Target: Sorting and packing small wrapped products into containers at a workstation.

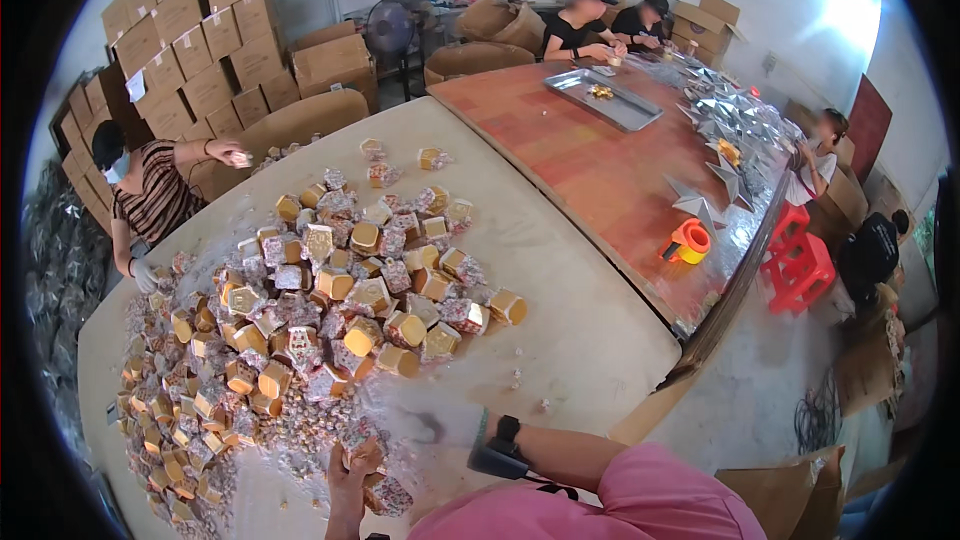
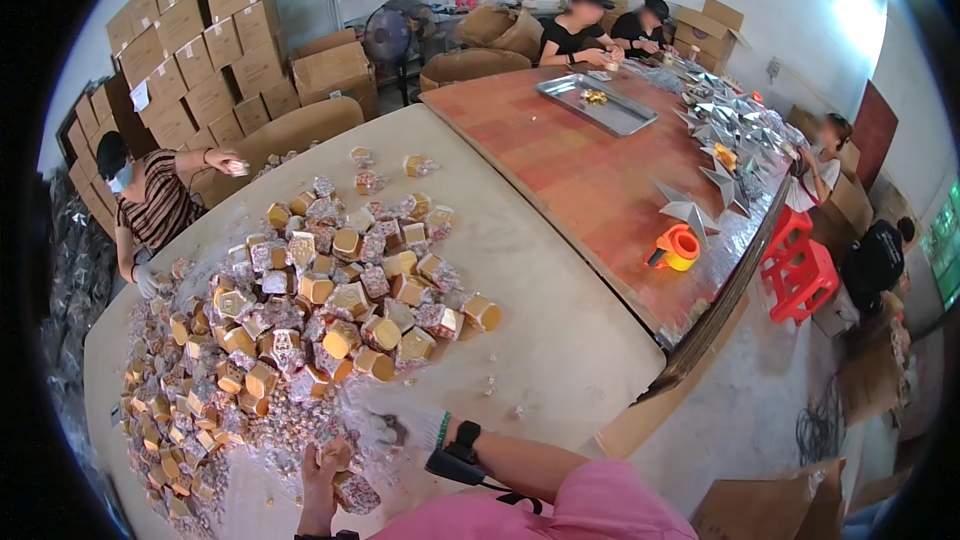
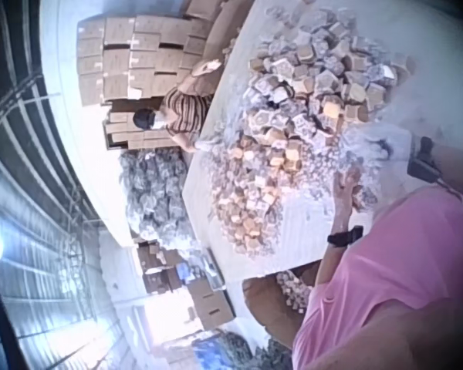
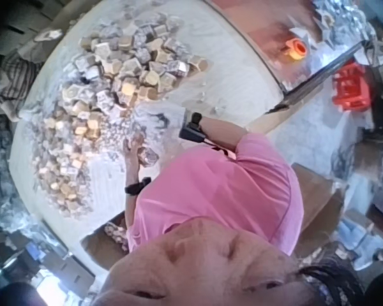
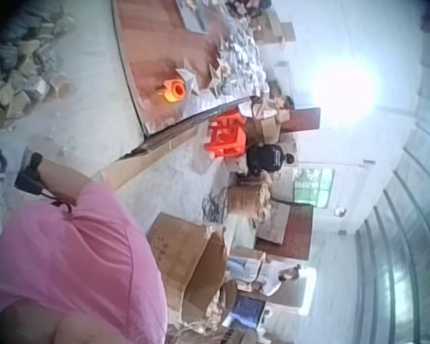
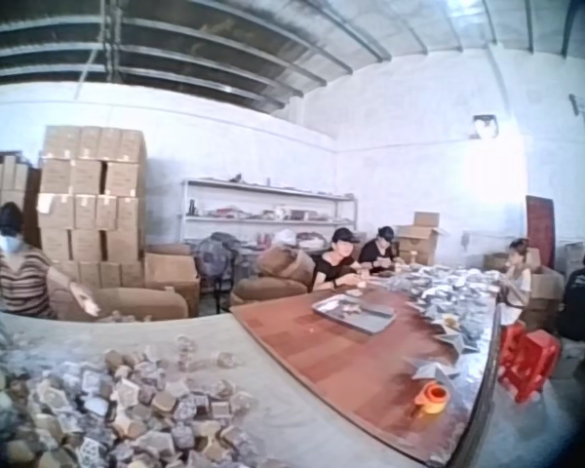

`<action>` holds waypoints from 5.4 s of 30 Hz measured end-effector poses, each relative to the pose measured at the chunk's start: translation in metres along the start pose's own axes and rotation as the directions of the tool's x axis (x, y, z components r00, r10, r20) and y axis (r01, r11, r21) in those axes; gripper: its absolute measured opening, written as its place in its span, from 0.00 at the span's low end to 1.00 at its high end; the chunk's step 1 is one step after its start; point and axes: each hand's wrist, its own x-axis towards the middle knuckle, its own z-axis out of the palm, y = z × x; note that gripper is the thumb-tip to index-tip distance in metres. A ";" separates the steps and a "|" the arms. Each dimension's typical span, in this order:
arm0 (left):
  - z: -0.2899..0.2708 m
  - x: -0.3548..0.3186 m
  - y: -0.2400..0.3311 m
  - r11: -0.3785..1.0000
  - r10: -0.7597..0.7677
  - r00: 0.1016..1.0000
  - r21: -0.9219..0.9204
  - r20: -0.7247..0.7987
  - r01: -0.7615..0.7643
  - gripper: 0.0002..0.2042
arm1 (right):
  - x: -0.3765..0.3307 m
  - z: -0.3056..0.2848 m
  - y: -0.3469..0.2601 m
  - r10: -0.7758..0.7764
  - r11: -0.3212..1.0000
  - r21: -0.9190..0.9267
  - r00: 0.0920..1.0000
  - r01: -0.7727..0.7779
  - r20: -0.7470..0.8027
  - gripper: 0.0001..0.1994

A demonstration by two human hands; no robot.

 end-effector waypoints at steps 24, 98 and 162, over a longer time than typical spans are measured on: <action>-0.340 -0.253 -0.088 0.712 -0.236 0.233 -0.331 -0.943 -0.619 0.20 | -0.015 -0.058 0.022 0.180 0.979 -0.040 0.938 -0.201 -0.295 0.03; 0.015 0.004 0.002 0.942 0.330 0.940 -0.041 -0.083 -0.334 0.06 | -0.012 0.016 0.027 0.136 0.555 -0.757 0.935 -0.346 -0.327 0.27; 0.071 0.068 0.080 0.990 0.144 0.939 -0.059 0.312 -0.131 0.24 | -0.035 -0.036 -0.011 -0.003 0.999 -0.043 0.974 -0.007 -0.224 0.09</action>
